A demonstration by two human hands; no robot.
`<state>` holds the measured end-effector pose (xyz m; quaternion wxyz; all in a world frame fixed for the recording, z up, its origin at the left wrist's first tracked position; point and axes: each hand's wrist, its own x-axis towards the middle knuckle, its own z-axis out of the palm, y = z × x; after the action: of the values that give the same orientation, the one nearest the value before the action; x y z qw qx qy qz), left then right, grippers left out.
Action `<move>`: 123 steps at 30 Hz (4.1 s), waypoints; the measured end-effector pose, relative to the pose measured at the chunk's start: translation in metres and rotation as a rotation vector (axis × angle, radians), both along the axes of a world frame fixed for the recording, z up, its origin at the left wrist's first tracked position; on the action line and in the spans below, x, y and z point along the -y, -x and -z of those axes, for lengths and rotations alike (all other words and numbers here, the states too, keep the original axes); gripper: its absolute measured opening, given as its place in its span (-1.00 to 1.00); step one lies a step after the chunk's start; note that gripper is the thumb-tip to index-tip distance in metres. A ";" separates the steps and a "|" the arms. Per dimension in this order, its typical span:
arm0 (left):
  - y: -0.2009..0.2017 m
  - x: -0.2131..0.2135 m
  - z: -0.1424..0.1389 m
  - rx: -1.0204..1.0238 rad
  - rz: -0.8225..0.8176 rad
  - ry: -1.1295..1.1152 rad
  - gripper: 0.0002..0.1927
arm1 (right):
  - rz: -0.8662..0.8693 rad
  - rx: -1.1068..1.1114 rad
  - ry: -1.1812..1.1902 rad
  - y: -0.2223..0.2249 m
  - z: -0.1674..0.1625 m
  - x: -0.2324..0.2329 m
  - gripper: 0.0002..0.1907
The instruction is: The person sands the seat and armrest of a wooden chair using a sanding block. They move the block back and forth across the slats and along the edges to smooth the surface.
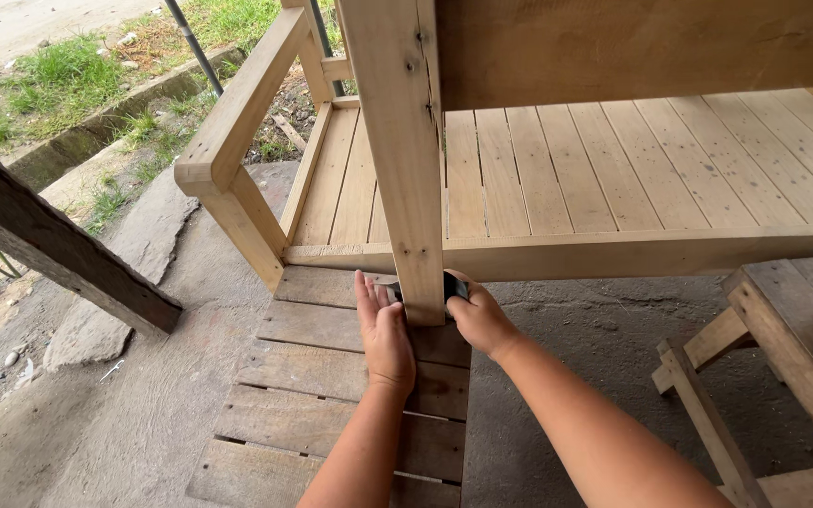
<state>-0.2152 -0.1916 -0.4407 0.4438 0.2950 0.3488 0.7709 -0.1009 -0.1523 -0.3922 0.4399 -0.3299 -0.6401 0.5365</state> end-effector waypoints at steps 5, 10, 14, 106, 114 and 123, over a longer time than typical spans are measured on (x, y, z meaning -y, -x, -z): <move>0.010 0.003 -0.009 -0.160 0.012 0.051 -0.18 | -0.068 -0.045 0.163 -0.004 -0.007 0.001 -0.58; 0.037 0.004 -0.030 0.000 0.483 0.218 -0.56 | 0.075 0.040 -0.039 -0.006 -0.011 0.011 -0.59; 0.043 -0.008 -0.053 -0.121 0.333 0.123 -0.69 | 0.156 0.098 -0.089 -0.002 -0.019 0.005 -0.61; 0.102 0.075 -0.029 -0.913 0.080 0.342 -0.72 | -0.105 0.008 0.156 -0.038 0.054 0.040 -0.17; 0.080 0.103 -0.001 -0.696 0.536 0.322 -0.64 | -0.336 0.123 0.114 -0.057 0.071 0.040 -0.76; 0.030 0.085 -0.018 -1.151 0.671 0.350 0.12 | -0.023 0.222 -0.567 -0.040 0.043 0.050 -0.63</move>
<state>-0.2448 -0.2769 -0.4224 0.4435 0.6735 0.5382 0.2450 -0.0612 -0.2028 -0.4350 0.4359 -0.2432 -0.8122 0.3020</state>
